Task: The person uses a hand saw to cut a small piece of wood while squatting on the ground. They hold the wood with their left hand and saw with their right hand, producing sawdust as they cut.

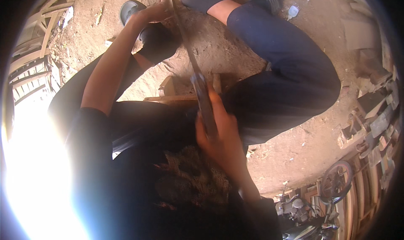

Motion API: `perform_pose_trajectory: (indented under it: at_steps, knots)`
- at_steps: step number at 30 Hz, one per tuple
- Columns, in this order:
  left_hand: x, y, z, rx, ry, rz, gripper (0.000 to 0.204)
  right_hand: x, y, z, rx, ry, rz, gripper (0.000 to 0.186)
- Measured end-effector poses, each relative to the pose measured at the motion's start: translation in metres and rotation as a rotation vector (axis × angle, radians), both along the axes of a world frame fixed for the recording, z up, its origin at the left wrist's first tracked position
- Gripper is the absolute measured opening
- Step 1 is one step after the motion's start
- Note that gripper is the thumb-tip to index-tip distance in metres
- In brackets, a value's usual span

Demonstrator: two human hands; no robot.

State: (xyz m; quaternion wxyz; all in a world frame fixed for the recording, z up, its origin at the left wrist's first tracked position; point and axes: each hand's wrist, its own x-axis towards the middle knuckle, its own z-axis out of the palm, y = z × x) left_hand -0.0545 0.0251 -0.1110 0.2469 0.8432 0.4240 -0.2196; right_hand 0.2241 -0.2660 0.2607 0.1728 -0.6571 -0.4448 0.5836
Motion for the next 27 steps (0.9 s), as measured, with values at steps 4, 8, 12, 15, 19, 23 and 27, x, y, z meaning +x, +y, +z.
perform_pose_trajectory:
  at_steps: [4, 8, 12, 15, 19, 23, 27]
  knots:
    - [0.023, 0.0, 0.032, -0.008, 0.101, -0.044, 0.057, -0.006, 0.004, -0.004, 0.063, -0.057, 0.038, 0.061]
    - [0.046, -0.02, 0.099, -0.048, 0.1, 0.235, 0.052, 0.001, -0.015, 0.02, 0.144, -0.078, 0.052, 0.058]
    - [0.04, -0.015, 0.101, -0.058, 0.108, 0.121, 0.047, -0.01, 0.012, -0.005, 0.075, -0.045, 0.04, 0.058]
    - [0.067, -0.019, 0.122, -0.103, 0.058, 0.169, 0.047, 0.002, -0.01, 0.019, 0.14, -0.119, 0.022, 0.06]
    - [0.043, -0.021, 0.099, -0.047, 0.062, 0.23, 0.046, -0.025, -0.001, 0.02, 0.018, -0.057, 0.041, 0.06]
    - [0.045, -0.02, 0.094, -0.025, 0.142, 0.074, 0.045, -0.018, -0.005, 0.005, 0.166, -0.122, 0.052, 0.059]
    - [0.052, -0.026, 0.121, -0.015, 0.048, 0.224, 0.044, -0.008, -0.025, 0.016, 0.215, -0.173, 0.098, 0.057]
